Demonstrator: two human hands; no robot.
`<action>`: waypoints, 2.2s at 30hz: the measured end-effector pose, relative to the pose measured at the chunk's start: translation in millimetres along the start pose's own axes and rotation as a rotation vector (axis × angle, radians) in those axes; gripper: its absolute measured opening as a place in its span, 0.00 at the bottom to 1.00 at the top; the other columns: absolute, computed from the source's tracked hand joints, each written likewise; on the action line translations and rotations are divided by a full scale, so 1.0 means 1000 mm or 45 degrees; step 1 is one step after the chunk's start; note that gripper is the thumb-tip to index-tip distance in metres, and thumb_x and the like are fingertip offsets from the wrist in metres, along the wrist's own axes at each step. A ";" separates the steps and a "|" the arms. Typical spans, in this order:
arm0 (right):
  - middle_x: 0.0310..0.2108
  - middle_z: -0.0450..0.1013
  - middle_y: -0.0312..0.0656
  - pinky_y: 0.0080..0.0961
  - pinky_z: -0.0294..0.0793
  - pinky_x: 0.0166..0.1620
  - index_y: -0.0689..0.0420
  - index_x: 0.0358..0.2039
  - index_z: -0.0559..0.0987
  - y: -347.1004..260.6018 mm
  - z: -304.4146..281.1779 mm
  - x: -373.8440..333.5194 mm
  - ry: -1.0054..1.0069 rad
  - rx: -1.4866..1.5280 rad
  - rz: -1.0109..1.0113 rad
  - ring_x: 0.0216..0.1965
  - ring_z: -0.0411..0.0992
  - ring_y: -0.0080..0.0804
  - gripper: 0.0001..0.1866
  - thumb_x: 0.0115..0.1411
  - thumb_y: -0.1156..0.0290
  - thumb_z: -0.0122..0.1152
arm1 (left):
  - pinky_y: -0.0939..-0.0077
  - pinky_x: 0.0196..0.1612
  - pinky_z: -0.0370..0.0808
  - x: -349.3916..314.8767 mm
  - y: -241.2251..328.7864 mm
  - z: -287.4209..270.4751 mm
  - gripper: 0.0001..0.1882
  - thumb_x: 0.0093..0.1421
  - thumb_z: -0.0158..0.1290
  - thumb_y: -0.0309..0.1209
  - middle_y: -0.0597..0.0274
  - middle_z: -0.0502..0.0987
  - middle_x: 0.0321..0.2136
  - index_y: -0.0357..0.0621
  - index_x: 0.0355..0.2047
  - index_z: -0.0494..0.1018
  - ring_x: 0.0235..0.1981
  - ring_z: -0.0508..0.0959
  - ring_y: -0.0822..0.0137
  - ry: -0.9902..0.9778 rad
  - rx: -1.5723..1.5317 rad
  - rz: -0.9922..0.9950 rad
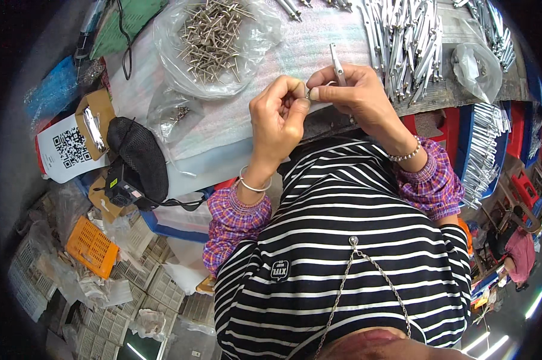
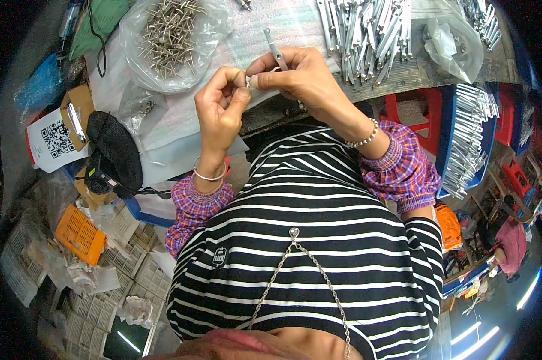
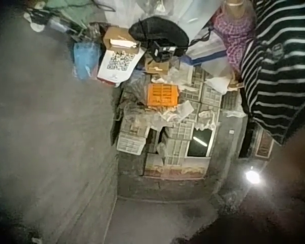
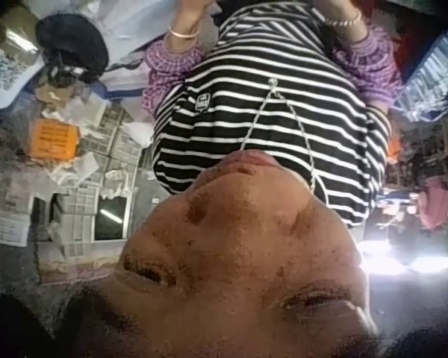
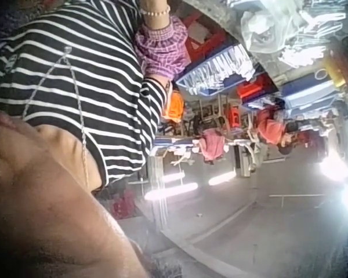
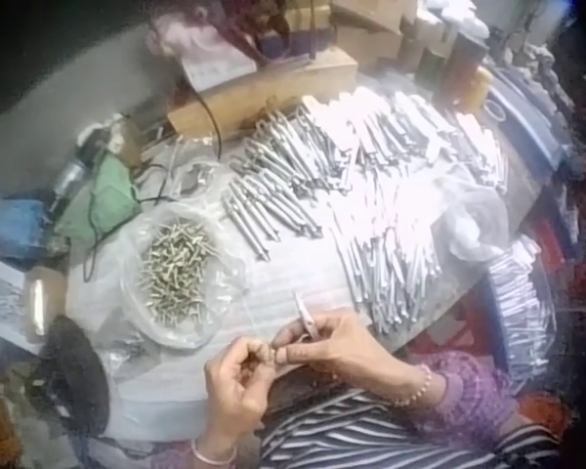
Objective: Assembling small metal frames with pins or screws manually at a workbench.
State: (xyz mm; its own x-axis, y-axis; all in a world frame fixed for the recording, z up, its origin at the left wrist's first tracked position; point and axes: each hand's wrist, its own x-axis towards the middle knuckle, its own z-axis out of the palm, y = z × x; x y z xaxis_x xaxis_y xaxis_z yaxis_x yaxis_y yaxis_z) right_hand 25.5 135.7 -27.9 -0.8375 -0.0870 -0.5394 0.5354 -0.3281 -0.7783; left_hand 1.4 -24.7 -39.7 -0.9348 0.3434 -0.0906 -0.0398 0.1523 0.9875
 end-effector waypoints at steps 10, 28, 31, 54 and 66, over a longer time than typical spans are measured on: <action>0.19 0.70 0.28 0.08 0.48 0.18 0.60 0.30 0.78 -0.002 0.000 -0.002 -0.013 -0.014 0.039 0.15 0.54 0.08 0.07 0.48 0.75 0.63 | 0.90 0.21 0.57 0.006 0.011 -0.013 0.03 0.51 0.48 0.17 0.75 0.63 0.19 0.37 0.24 0.66 0.20 0.61 0.86 -0.263 -0.423 -0.376; 0.21 0.70 0.28 0.07 0.48 0.18 0.59 0.32 0.76 0.001 -0.002 -0.002 -0.091 0.181 0.108 0.15 0.56 0.08 0.09 0.49 0.77 0.62 | 0.91 0.22 0.59 0.000 0.008 -0.007 0.03 0.51 0.48 0.16 0.73 0.65 0.20 0.36 0.25 0.67 0.20 0.62 0.84 -0.162 -0.331 -0.162; 0.21 0.70 0.28 0.07 0.48 0.17 0.59 0.32 0.76 0.000 -0.002 -0.003 -0.098 0.180 0.100 0.15 0.56 0.08 0.09 0.48 0.77 0.62 | 0.91 0.23 0.59 0.000 0.012 -0.006 0.03 0.53 0.47 0.16 0.73 0.65 0.21 0.36 0.26 0.66 0.21 0.62 0.84 -0.177 -0.478 -0.250; 0.14 0.60 0.24 0.11 0.44 0.16 0.60 0.31 0.74 0.002 -0.006 -0.002 0.031 -0.066 0.103 0.12 0.51 0.10 0.08 0.50 0.72 0.59 | 0.86 0.22 0.62 0.004 -0.004 -0.002 0.04 0.46 0.48 0.18 0.70 0.69 0.20 0.37 0.25 0.69 0.20 0.65 0.82 -0.118 -0.113 0.054; 0.21 0.68 0.28 0.08 0.47 0.17 0.62 0.32 0.75 0.003 0.009 -0.004 0.109 0.093 0.078 0.14 0.53 0.09 0.06 0.52 0.76 0.59 | 0.81 0.21 0.66 -0.005 0.011 -0.003 0.08 0.44 0.53 0.15 0.61 0.70 0.22 0.38 0.26 0.71 0.19 0.71 0.71 0.228 0.140 0.447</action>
State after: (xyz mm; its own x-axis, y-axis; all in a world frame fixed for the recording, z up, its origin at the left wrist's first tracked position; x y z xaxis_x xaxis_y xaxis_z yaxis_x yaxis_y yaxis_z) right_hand 29.9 126.7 -25.3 -0.7895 -0.0298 -0.6130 0.5733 -0.3924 -0.7193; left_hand 4.3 -27.4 -28.1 -0.9318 0.2273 0.2830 0.3217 0.1562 0.9339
